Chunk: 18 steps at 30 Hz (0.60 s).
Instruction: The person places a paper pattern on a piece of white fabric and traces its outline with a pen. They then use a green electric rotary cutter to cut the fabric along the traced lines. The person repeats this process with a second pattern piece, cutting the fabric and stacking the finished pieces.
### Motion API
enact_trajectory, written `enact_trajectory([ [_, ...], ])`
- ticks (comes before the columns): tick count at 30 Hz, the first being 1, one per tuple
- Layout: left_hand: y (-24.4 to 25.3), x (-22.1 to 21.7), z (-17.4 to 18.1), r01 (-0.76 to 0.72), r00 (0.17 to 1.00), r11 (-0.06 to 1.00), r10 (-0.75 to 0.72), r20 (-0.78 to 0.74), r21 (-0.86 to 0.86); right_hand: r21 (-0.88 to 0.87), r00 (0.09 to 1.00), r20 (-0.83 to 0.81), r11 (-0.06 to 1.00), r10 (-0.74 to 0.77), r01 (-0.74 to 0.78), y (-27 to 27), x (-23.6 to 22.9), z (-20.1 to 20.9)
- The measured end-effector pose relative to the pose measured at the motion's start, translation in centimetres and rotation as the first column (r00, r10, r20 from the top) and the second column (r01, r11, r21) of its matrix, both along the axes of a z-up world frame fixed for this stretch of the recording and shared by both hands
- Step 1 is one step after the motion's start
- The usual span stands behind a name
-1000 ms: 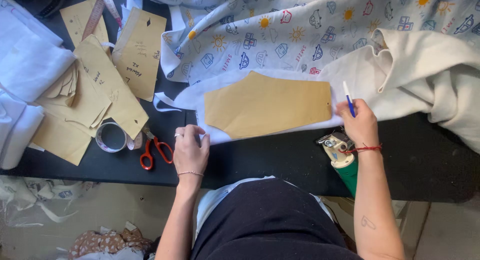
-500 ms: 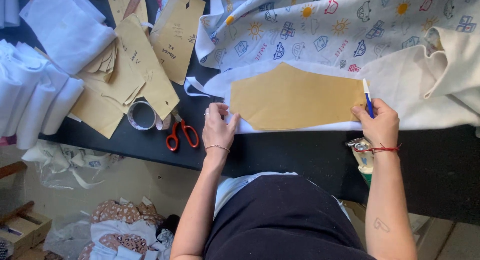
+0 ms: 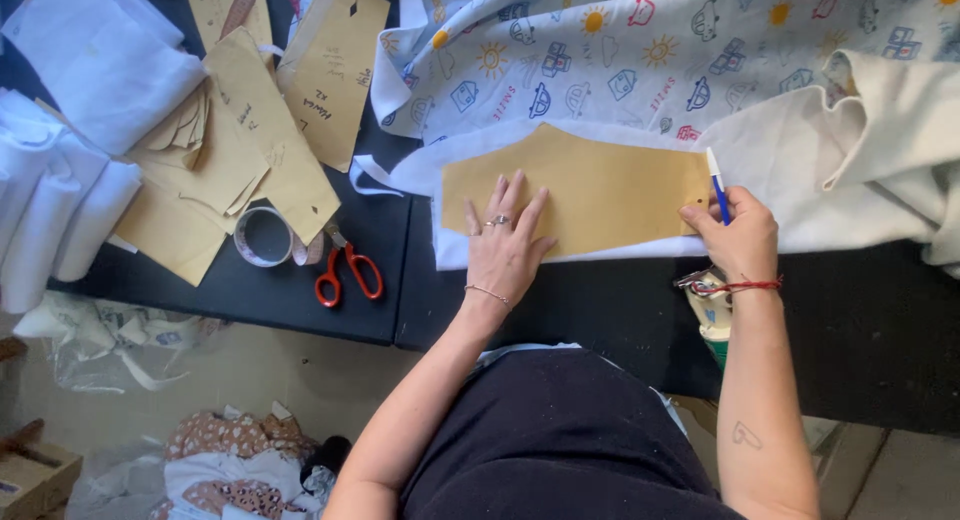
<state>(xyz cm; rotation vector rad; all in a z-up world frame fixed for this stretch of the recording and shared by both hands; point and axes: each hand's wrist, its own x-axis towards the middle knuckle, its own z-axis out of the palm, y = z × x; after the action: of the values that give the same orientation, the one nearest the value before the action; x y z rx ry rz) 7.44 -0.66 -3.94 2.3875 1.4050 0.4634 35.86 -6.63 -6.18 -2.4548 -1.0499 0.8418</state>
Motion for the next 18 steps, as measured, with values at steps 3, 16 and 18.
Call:
enact_trajectory([
  [3, -0.2, 0.4, -0.4, 0.002, 0.997, 0.998, -0.007, -0.078, -0.055, 0.031, 0.999, -0.005, 0.999, -0.035, 0.035, 0.1, 0.1, -0.3],
  [16, -0.6, 0.5, -0.4, -0.008, 0.945, 0.977, -0.063, -0.321, -0.214, 0.004, 0.996, -0.025, 0.997, -0.082, 0.082, 0.5, -1.1, 1.0],
  [18, -0.6, 0.4, -0.3, -0.014, 0.944, 0.974, -0.06, -0.323, -0.224, -0.003, 0.997, -0.013, 0.997, -0.072, 0.072, 0.3, -0.9, 0.6],
])
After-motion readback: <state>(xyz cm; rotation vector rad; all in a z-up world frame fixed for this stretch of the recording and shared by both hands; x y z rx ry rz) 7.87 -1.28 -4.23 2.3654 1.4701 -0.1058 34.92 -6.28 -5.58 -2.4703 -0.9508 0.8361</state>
